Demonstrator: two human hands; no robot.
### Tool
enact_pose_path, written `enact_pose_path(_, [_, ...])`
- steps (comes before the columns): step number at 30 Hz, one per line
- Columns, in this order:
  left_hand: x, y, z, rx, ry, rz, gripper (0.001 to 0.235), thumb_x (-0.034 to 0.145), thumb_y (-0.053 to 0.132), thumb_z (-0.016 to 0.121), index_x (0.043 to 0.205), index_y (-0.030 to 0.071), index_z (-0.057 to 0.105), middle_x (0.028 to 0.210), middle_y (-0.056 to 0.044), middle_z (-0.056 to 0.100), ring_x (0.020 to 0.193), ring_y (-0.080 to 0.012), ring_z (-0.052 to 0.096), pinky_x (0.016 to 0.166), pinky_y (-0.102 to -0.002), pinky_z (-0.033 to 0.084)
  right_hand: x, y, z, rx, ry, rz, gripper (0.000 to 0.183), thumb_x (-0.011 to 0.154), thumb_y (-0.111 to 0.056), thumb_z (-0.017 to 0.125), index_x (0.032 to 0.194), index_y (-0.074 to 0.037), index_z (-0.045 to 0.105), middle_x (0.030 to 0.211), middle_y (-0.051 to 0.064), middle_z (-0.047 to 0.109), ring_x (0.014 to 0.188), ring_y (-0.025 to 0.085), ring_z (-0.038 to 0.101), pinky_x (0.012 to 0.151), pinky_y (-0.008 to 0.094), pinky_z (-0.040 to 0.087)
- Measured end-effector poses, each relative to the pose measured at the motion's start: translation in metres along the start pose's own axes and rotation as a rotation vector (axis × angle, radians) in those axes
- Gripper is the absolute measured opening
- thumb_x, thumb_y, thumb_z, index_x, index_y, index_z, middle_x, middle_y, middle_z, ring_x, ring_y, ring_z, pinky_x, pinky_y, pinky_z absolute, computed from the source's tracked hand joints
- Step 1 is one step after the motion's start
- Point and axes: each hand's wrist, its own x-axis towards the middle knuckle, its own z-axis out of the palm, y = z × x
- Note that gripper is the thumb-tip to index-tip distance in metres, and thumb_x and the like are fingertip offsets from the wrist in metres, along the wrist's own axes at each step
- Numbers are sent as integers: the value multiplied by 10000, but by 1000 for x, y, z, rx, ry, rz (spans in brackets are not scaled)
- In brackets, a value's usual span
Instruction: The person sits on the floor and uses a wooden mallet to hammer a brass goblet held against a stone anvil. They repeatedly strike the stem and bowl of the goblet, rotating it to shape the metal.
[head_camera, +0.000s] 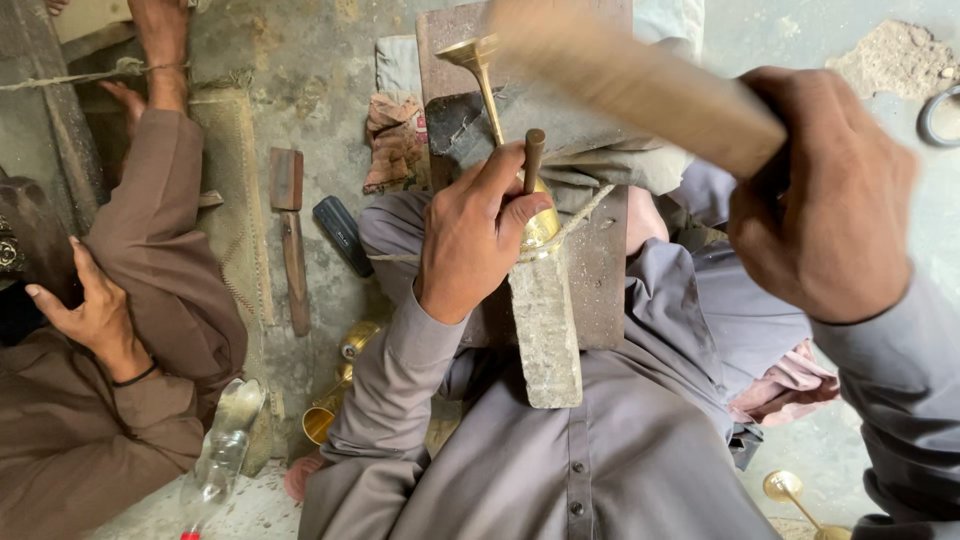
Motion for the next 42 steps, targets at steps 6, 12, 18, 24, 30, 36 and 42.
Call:
enact_pose_path(6, [6, 4, -5, -2, -51, 36, 419, 949, 268, 770, 1290, 104, 591, 934, -119, 697, 818, -314, 722, 686, -427, 524, -19, -3, 3, -197, 115, -31, 473, 852, 52, 629, 1320, -13, 624, 1041, 189, 615, 838, 347, 587, 767, 452, 426])
enact_pose_path(12, [14, 2, -9, -20, -143, 136, 403, 911, 113, 781, 1274, 103, 606, 987, -142, 710, 858, -363, 710, 692, -429, 539, -24, -21, 6, -287, 108, 71, 446, 750, 68, 690, 1188, -7, 654, 924, 186, 670, 774, 345, 633, 717, 459, 461])
enact_pose_path(18, [17, -3, -10, 12, -223, 187, 390, 898, 29, 752, 1245, 132, 607, 986, -108, 723, 860, -321, 746, 676, -422, 562, -44, -28, 27, -152, 157, 152, 472, 740, 111, 652, 1204, 38, 609, 986, 225, 670, 824, 383, 656, 721, 444, 497])
enact_pose_path(24, [16, -4, -9, -52, -268, 134, 389, 945, -48, 663, 1285, 128, 595, 1020, -108, 699, 875, -241, 801, 642, -364, 613, -63, -23, 44, 104, 212, 267, 417, 898, 77, 547, 1315, 58, 539, 1042, 222, 617, 901, 352, 644, 811, 420, 517])
enact_pose_path(30, [14, -8, -9, -64, -267, 145, 422, 904, -75, 644, 1279, 118, 625, 1009, -100, 702, 876, -235, 796, 669, -370, 604, -71, -34, 43, 263, 158, 590, 508, 833, 38, 575, 1339, 44, 530, 909, 205, 608, 776, 354, 623, 725, 460, 495])
enact_pose_path(36, [9, -12, -6, 23, -199, 205, 403, 881, -16, 737, 1252, 116, 650, 980, -103, 714, 835, -309, 735, 675, -406, 574, -63, -47, 31, 388, 317, 372, 369, 912, 7, 603, 1252, 31, 462, 1026, 146, 616, 898, 271, 626, 846, 407, 509])
enact_pose_path(42, [0, -14, -7, -118, -178, 159, 447, 879, -72, 678, 1279, 120, 626, 1019, -91, 706, 862, -241, 779, 696, -367, 595, -68, -48, 23, 307, 286, 414, 433, 866, 32, 562, 1298, 40, 526, 1041, 179, 614, 880, 315, 605, 800, 431, 499])
